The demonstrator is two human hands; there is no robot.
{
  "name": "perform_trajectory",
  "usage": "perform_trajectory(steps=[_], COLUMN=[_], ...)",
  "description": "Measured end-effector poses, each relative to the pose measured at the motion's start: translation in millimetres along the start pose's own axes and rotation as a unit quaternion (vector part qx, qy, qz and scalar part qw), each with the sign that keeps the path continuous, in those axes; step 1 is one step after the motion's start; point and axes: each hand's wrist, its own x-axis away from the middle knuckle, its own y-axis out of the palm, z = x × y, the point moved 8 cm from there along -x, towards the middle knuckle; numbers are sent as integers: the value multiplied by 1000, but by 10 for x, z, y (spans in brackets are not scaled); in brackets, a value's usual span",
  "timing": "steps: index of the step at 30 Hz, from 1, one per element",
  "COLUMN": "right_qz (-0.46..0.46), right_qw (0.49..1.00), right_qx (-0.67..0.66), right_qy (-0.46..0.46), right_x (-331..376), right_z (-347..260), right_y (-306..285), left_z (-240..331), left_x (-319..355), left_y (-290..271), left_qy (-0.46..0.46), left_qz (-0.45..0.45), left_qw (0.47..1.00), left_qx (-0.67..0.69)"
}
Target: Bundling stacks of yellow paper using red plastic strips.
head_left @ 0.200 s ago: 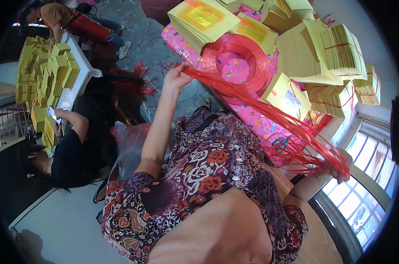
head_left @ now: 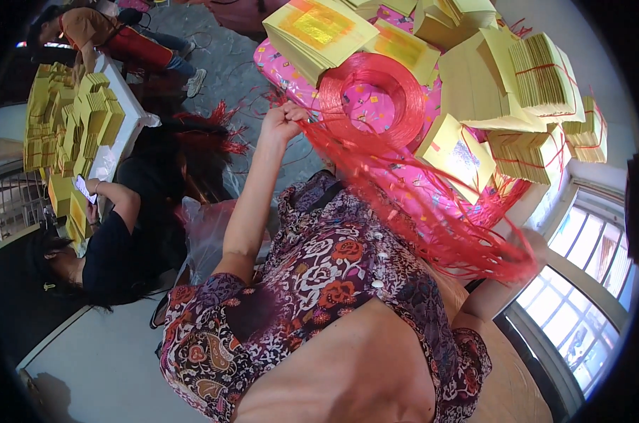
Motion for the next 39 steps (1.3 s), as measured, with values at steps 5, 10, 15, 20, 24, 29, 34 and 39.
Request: perform_trajectory(steps=[5, 10, 15, 20, 24, 29, 34, 39], right_qz=[-52, 166, 155, 41, -51, -10, 55, 1], right_qw=[922, 850, 853, 799, 713, 782, 796, 706], right_qx=[-230, -244, -155, -139, -264, -230, -332, -484], right_qy=[-307, -435, -473, -584, -647, -580, -503, -516], right_x=[-336, -24, 102, 371, 304, -69, -344, -281], right_z=[-866, -1317, -2060, -1877, -1522, -1130, -1446, -2551], right_y=[-9, -412, -473, -622, -852, -721, -563, 65], left_z=[-183, -535, -923, -930, -682, -353, -637, -1243], left_x=[269, 570, 714, 768, 778, 883, 944, 892], left_y=[194, 457, 678, 790, 731, 725, 868, 1006], left_qy=[227, 343, 319, 290, 258, 303, 294, 252], left_qz=[4, -18, -78, -85, -59, 5, -61, -129], left_qw=[943, 879, 879, 862, 812, 724, 789, 829], left_qx=[-242, -331, -344, -407, -520, -620, -536, -482])
